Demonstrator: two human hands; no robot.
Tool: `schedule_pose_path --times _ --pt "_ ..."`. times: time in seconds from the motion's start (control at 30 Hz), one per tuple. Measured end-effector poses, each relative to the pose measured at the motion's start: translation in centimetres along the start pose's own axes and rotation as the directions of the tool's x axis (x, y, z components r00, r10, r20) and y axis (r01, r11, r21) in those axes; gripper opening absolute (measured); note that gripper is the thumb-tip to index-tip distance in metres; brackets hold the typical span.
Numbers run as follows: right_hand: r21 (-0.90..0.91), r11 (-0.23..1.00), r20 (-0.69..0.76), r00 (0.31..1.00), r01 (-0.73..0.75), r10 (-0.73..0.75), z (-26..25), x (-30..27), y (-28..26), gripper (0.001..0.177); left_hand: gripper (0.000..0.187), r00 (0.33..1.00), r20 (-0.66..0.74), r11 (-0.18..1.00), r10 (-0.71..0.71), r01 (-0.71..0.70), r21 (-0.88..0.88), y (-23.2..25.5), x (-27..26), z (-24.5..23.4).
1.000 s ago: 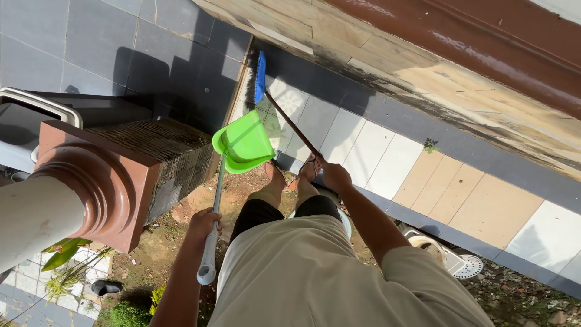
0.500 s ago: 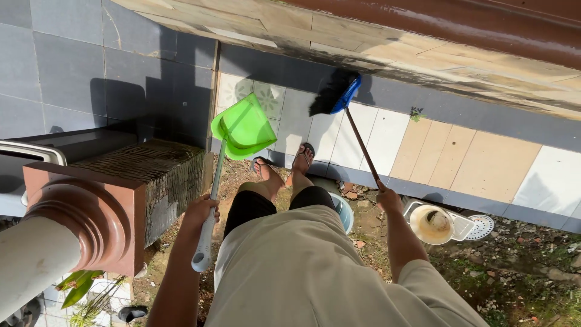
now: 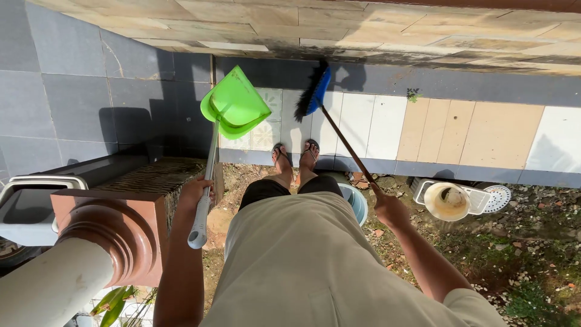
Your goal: The person sweeps a tiled entryway floor using a broom and dustpan, collecting debris into the dustpan and then into a trash bin. They move along the tiled area, sweeping near walls and a bucket, and discard the collected debris.
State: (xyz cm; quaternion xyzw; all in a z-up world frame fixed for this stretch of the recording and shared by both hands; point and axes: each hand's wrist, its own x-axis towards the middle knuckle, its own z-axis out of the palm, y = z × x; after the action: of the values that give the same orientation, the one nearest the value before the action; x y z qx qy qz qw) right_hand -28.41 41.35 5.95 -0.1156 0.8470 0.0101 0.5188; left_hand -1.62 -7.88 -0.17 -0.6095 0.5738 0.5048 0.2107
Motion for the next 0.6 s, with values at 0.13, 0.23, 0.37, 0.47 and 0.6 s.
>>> schedule_pose_path --times 0.13,0.23,0.37,0.47,0.6 --pt "-0.023 0.973 0.071 0.971 0.229 -0.227 3.4 8.6 -8.3 0.059 0.071 1.0 -0.029 1.0 -0.001 0.0 -0.006 -0.8 1.7 -2.2" --pt "-0.307 0.911 0.024 0.959 0.276 -0.283 7.9 16.1 -11.0 0.058 0.083 0.991 -0.08 0.941 -0.109 0.077 -0.328 -3.1 3.4 -3.6" --pt "-0.187 0.981 -0.051 0.996 0.058 -0.069 6.6 17.0 -4.1 0.046 0.044 0.985 -0.163 0.998 -0.054 0.055 0.003 -1.3 3.3 -5.2" --pt "-0.202 0.966 -0.063 0.987 -0.16 0.15 5.3 15.4 5.9 0.05 0.019 0.993 -0.112 0.999 0.044 -0.045 -0.002 -0.5 3.6 -6.5" --pt "-0.187 0.895 -0.167 0.911 -0.404 0.376 4.0 13.8 13.8 0.053 0.06 0.998 -0.038 0.922 -0.04 0.022 -0.387 -3.7 9.7 -6.4"
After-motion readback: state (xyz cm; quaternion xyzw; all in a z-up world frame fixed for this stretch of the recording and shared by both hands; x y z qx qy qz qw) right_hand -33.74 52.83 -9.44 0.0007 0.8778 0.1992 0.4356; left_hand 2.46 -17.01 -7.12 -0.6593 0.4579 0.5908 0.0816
